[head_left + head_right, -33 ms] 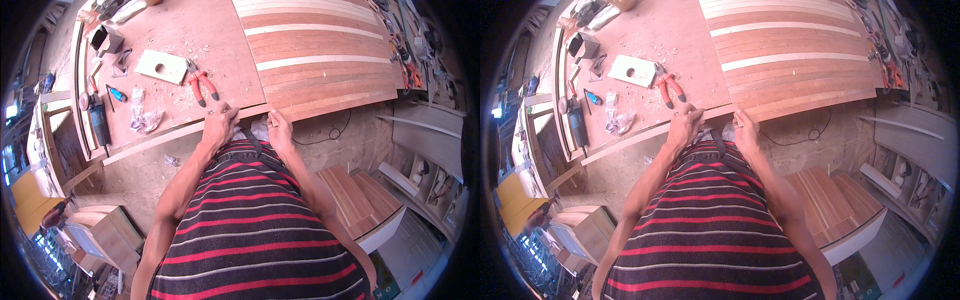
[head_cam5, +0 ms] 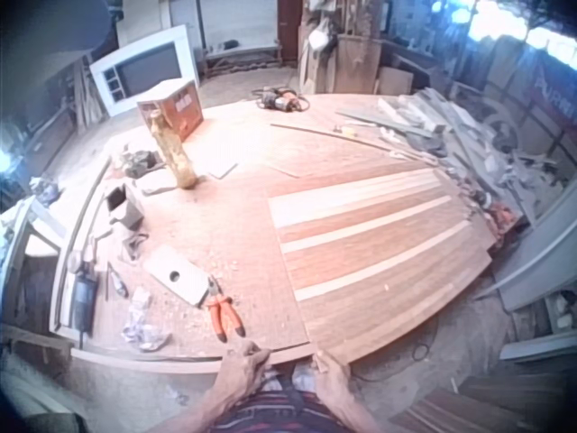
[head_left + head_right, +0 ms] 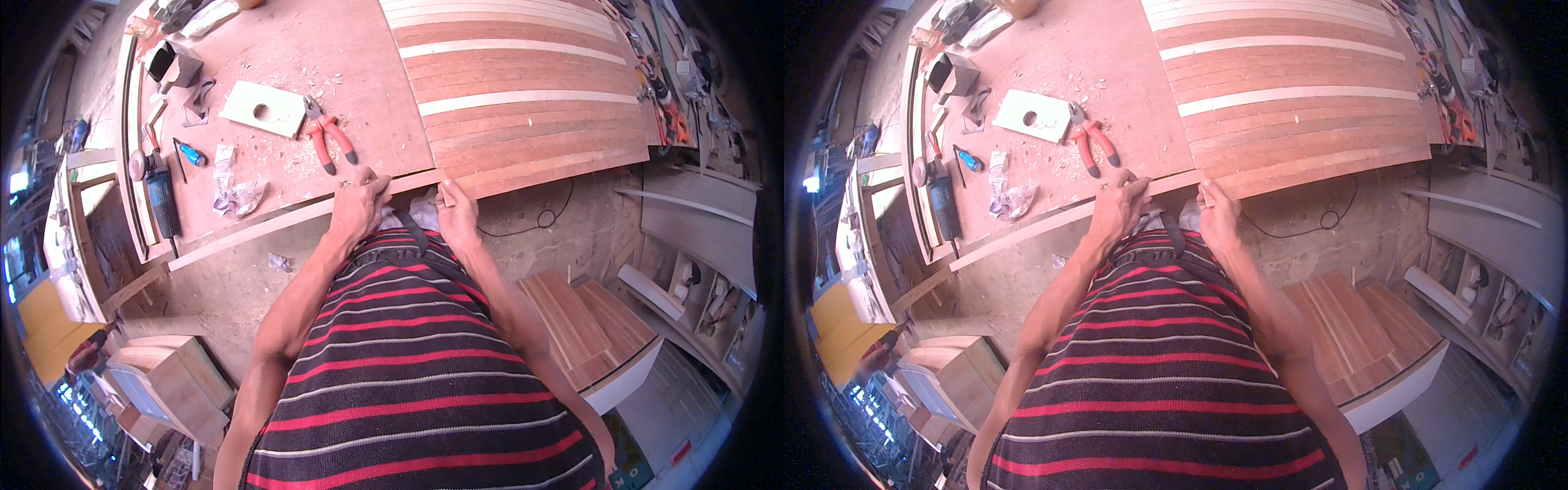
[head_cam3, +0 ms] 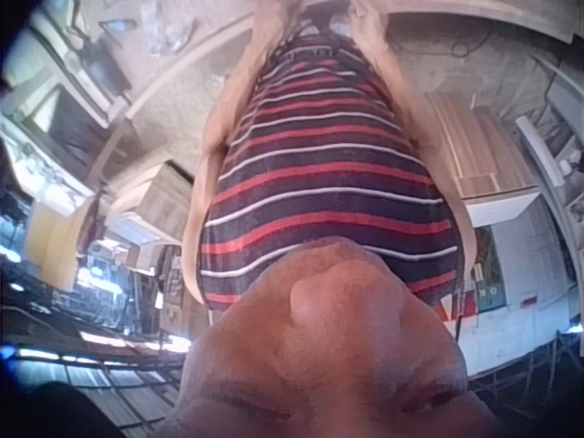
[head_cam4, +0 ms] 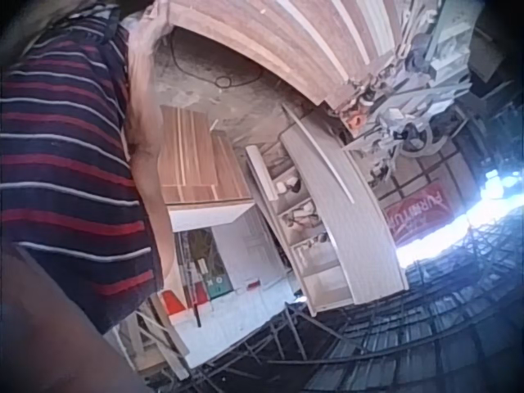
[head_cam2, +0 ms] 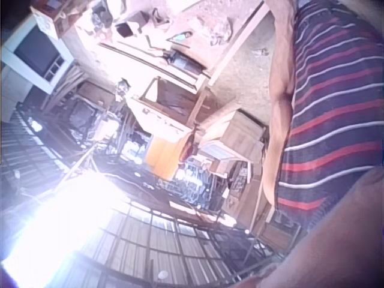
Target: The person aligns and fits thin wooden strips into a larger wooden panel on a workbench. They walk around the workshop to retrieve materials and tools, then return to continue fitting the strips into place.
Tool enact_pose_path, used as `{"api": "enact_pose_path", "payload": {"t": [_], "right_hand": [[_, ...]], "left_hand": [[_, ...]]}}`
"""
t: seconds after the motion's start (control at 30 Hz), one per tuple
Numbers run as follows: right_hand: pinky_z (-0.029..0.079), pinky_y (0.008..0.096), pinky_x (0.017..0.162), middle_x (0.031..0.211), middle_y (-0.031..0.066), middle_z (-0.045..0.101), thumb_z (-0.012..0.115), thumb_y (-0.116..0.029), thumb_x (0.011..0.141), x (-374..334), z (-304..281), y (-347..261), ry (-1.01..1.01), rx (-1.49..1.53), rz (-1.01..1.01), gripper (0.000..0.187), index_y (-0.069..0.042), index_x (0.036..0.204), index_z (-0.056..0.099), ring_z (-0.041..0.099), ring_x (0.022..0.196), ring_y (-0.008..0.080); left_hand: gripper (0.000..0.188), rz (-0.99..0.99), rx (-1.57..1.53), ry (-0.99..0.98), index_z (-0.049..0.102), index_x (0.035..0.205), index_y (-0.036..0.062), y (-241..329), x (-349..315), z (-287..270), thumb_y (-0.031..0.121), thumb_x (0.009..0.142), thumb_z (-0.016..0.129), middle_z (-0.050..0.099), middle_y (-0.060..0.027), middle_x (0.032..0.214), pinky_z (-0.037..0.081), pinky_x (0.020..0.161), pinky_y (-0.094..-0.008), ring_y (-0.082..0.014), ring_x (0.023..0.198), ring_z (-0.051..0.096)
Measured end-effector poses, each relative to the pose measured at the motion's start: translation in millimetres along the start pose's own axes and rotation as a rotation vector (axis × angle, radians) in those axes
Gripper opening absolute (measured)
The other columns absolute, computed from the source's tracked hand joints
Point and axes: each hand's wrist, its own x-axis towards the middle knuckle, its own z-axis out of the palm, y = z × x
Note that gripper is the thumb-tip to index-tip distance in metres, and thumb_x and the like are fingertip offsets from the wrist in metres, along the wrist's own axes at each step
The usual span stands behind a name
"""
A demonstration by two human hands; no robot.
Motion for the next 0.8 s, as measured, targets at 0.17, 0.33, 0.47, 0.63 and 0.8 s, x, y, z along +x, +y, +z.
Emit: {"api": "enact_pose_path", "payload": {"t": [0.17, 0.33, 0.47, 0.63, 0.8], "right_hand": [[0.053, 0.0286, 0.076, 0.098, 0.0042, 0.067, 0.071, 0.002, 0.085, -7, 2, -4, -0.079, -0.005, -0.04, 0.027, -0.006, 0.11, 0.063, 0.065, 0.088, 0.0154], [0.054, 0.0298, 0.078, 0.1, 0.0035, 0.066, 0.071, 0.004, 0.085, 4, 2, -2, -0.084, 0.0, -0.041, 0.03, -0.007, 0.112, 0.062, 0.064, 0.091, 0.0146], [0.054, 0.0299, 0.079, 0.1, 0.0037, 0.066, 0.071, 0.004, 0.084, 7, 1, -1, -0.093, -0.003, -0.031, 0.031, -0.007, 0.112, 0.062, 0.064, 0.091, 0.0143], [0.054, 0.0299, 0.078, 0.098, 0.004, 0.066, 0.071, 0.006, 0.083, 12, 1, 2, -0.076, 0.021, -0.014, 0.031, -0.006, 0.11, 0.062, 0.064, 0.09, 0.0149], [0.053, 0.0288, 0.074, 0.091, 0.01, 0.066, 0.063, 0.008, 0.086, 16, -2, 6, -0.084, 0.051, -0.022, 0.016, 0.002, 0.1, 0.062, 0.064, 0.084, 0.0177]], "left_hand": [[0.029, 0.02, 0.017, 0.021, 0.072, 0.111, 0.0122, 0, 0, -1, 0.019, 0.083, 0.072, 0.061, -0.011, 0.1, 0.044, 0.078, -0.0479, -0.0334, 0.084, 0.065], [0.029, 0.035, 0.009, 0.028, 0.072, 0.112, 0.012, -5, 9, 0, 0.018, 0.083, 0.072, 0.061, -0.0114, 0.1, 0.044, 0.079, -0.0481, -0.033, 0.085, 0.065], [0.029, 0.022, 0.01, 0.021, 0.072, 0.112, 0.0122, -6, 10, -1, 0.018, 0.083, 0.072, 0.061, -0.0115, 0.1, 0.044, 0.08, -0.049, -0.033, 0.085, 0.065], [0.029, 0.013, -0.024, 0.01, 0.072, 0.112, 0.0125, -10, 12, -1, 0.017, 0.083, 0.072, 0.061, -0.0119, 0.099, 0.045, 0.08, -0.0492, -0.0335, 0.084, 0.065], [0.028, 0.043, -0.055, 0.044, 0.072, 0.111, 0.0091, -5, 15, -2, 0.011, 0.083, 0.071, 0.062, -0.0137, 0.097, 0.049, 0.076, -0.0456, -0.0349, 0.084, 0.065]]}}
